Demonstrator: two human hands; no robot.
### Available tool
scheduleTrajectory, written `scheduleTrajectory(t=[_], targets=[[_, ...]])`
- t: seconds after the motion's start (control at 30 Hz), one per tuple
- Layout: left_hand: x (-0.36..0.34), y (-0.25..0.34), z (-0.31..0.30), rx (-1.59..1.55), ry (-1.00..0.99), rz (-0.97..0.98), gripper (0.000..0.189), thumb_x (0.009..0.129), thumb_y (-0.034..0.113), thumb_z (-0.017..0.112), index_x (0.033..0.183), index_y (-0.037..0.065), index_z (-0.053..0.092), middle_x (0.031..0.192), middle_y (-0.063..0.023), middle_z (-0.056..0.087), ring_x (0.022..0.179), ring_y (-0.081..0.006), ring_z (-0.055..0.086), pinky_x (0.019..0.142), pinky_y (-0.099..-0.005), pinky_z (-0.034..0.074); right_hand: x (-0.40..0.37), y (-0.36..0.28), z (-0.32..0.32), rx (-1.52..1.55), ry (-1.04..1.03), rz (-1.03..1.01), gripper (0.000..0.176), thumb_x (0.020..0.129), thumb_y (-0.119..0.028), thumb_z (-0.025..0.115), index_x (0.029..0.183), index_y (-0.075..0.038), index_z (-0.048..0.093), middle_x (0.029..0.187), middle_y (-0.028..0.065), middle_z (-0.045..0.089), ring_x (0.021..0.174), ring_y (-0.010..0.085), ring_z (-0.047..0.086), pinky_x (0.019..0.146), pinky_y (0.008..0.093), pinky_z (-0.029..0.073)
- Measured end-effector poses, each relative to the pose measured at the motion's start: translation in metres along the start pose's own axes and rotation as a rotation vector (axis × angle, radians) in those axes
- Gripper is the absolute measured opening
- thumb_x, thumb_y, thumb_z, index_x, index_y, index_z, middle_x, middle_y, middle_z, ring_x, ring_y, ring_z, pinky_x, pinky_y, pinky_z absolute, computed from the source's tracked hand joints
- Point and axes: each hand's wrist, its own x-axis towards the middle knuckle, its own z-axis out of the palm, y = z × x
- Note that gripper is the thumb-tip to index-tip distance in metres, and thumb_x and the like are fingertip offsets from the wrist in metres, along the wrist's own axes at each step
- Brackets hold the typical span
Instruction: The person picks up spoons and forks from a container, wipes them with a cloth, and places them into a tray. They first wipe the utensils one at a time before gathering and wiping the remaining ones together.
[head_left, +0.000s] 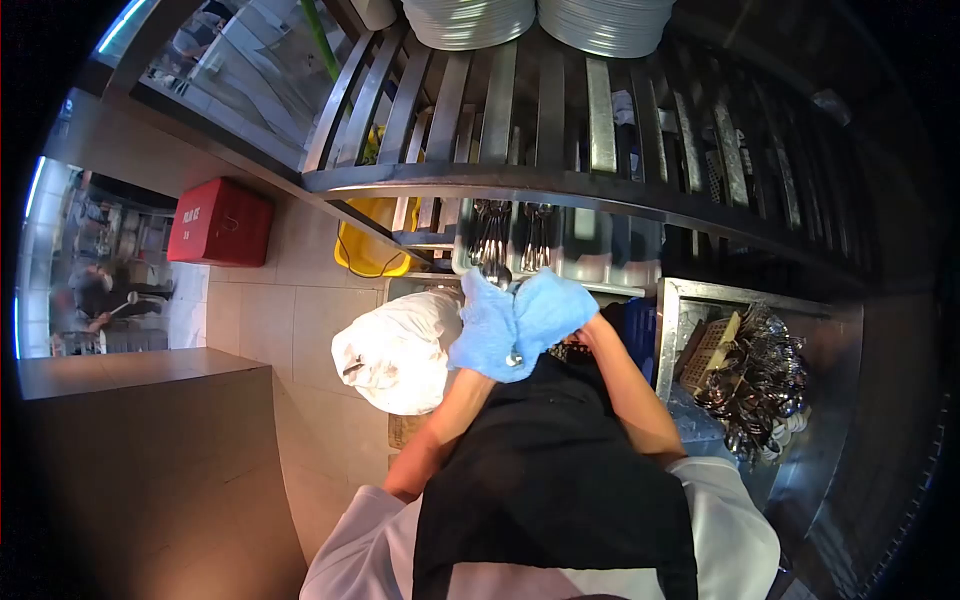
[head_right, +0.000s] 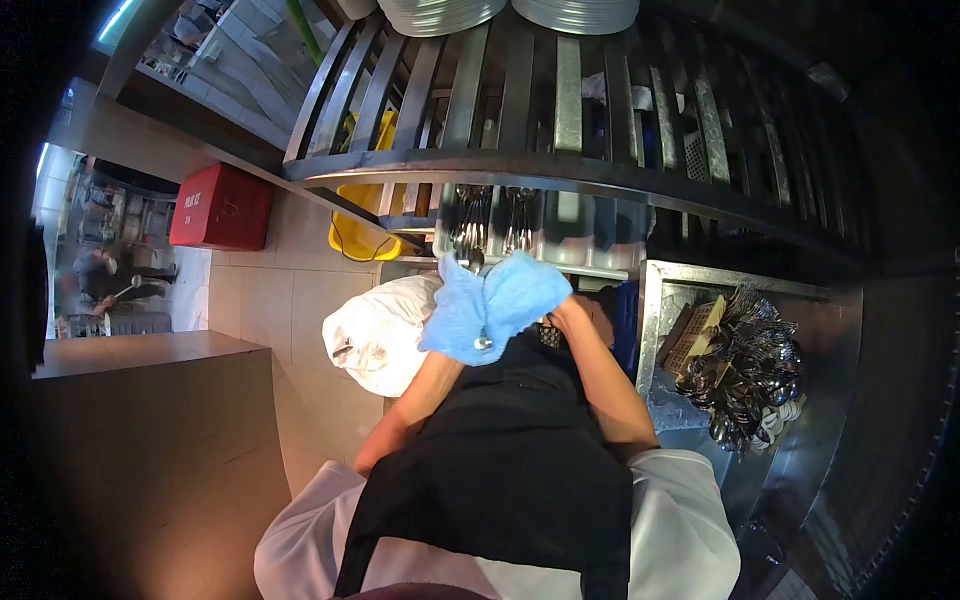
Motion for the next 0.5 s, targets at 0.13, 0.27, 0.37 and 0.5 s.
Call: scheduleTrajectory(t=[0.13,0.27,0.37,0.5], targets=[[-0.024,-0.042,-0.026,-0.181,0.091,0.074,0.059,0.079,0.036,0.079,0.116,-0.005,0.056,0.104,-0.0205,0.066,0.095,-0.0335,0.069,0.083,-0.0393,0.057,-0.154,-0.031,0.028,-0.140,-0.359,-0.373,0.045,0.099,-0.011,0.067,0.141,-0.001,0.055,0.133,0.0118,0.064,0.118,0.0207,0.064,0.103,0.0375,0.052],[-0.033,-0.057,-0.064,-0.325,0.148,0.151,0.056,0.081,0.035,0.078,0.115,-0.003,0.056,0.103,-0.0194,0.066,0.093,-0.0327,0.069,0.081,-0.0395,0.057,-0.148,-0.003,0.023,0.311,0.077,0.009,0.044,0.106,-0.027,0.059,0.145,-0.007,0.053,0.139,0.0054,0.060,0.126,0.0186,0.058,0.109,0.0370,0.048],[-0.022,-0.051,-0.082,-0.403,0.143,0.233,0.053,0.082,0.034,0.077,0.115,-0.002,0.056,0.103,-0.0186,0.067,0.092,-0.0321,0.069,0.080,-0.0396,0.057,-0.087,-0.027,0.036,0.436,-0.082,-0.188,0.041,0.106,-0.026,0.059,0.142,-0.007,0.054,0.135,0.0048,0.061,0.121,0.0183,0.058,0.106,0.0361,0.049],[-0.016,-0.046,-0.089,-0.444,0.122,0.280,0.050,0.084,0.033,0.076,0.114,-0.001,0.057,0.102,-0.0175,0.067,0.090,-0.0313,0.069,0.078,-0.0397,0.057,-0.102,-0.106,0.073,0.523,-0.440,-0.539,0.035,0.106,-0.024,0.059,0.136,-0.008,0.056,0.125,0.0036,0.061,0.112,0.0176,0.060,0.099,0.0343,0.050]])
